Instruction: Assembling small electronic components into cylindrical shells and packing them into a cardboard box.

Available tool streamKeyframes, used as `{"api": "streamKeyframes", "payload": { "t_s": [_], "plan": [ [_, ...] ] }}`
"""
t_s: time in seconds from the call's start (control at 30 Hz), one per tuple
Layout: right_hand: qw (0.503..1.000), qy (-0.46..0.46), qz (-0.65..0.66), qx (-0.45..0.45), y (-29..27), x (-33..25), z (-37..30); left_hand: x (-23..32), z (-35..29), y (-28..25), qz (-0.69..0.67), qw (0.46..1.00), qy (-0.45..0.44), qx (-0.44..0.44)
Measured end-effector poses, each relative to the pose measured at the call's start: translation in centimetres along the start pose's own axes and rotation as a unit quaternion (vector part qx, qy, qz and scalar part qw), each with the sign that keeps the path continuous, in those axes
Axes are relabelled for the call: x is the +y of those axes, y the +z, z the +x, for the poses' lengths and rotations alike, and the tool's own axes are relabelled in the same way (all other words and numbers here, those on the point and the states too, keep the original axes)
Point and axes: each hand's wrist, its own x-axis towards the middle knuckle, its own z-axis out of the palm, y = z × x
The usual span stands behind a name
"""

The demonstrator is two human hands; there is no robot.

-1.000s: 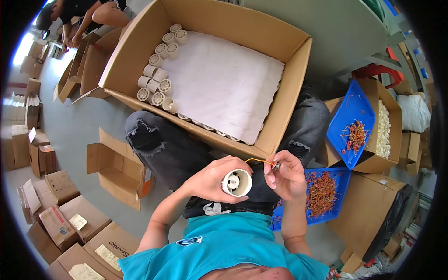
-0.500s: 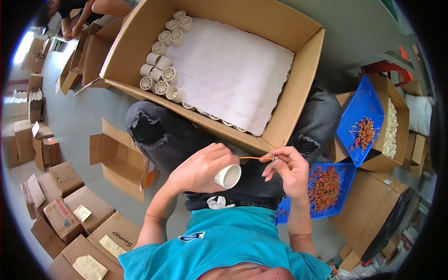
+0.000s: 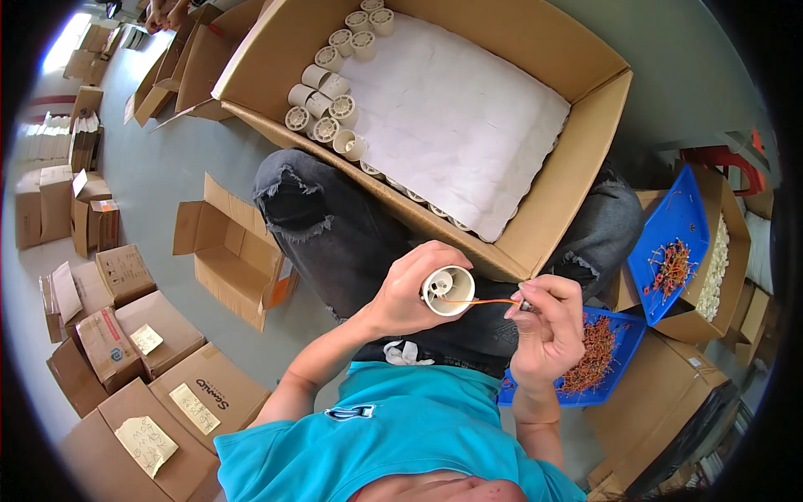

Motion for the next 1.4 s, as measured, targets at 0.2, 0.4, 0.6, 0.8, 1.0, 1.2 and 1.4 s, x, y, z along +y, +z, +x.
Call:
{"api": "streamKeyframes", "payload": {
  "t_s": [0.2, 0.4, 0.6, 0.8, 1.0, 1.2, 1.4],
  "plan": [
    [1.000, 0.019, -0.010, -0.005, 0.8, 0.8, -0.1, 0.1, 0.4, 0.0, 0.008, 1.000, 0.004, -0.007],
    [0.999, 0.023, -0.042, -0.009, 0.7, 0.9, 0.1, 0.1, 0.6, 0.1, 0.016, 1.000, 0.002, -0.009],
    [0.999, 0.025, -0.041, -0.002, 0.7, 1.0, 0.3, -0.2, 0.4, -0.2, 0.023, 1.000, -0.006, -0.014],
    [0.993, -0.037, -0.110, -0.027, 0.8, 0.7, 0.4, -0.2, 0.5, -0.2, 0.050, 0.999, 0.005, -0.015],
    [0.970, -0.117, -0.209, -0.052, 1.1, 0.6, 0.5, 0.0, 0.8, -0.1, 0.113, 0.993, 0.042, -0.015],
    [0.963, -0.102, -0.234, -0.086, 0.2, -0.8, 0.5, -0.6, 0.2, 0.2, 0.111, 0.992, 0.040, 0.049],
    [0.967, -0.046, -0.191, -0.164, 0.0, -2.3, 0.7, -0.6, 1.0, 0.4, 0.249, 0.947, 0.161, 0.121]
  ]
}}
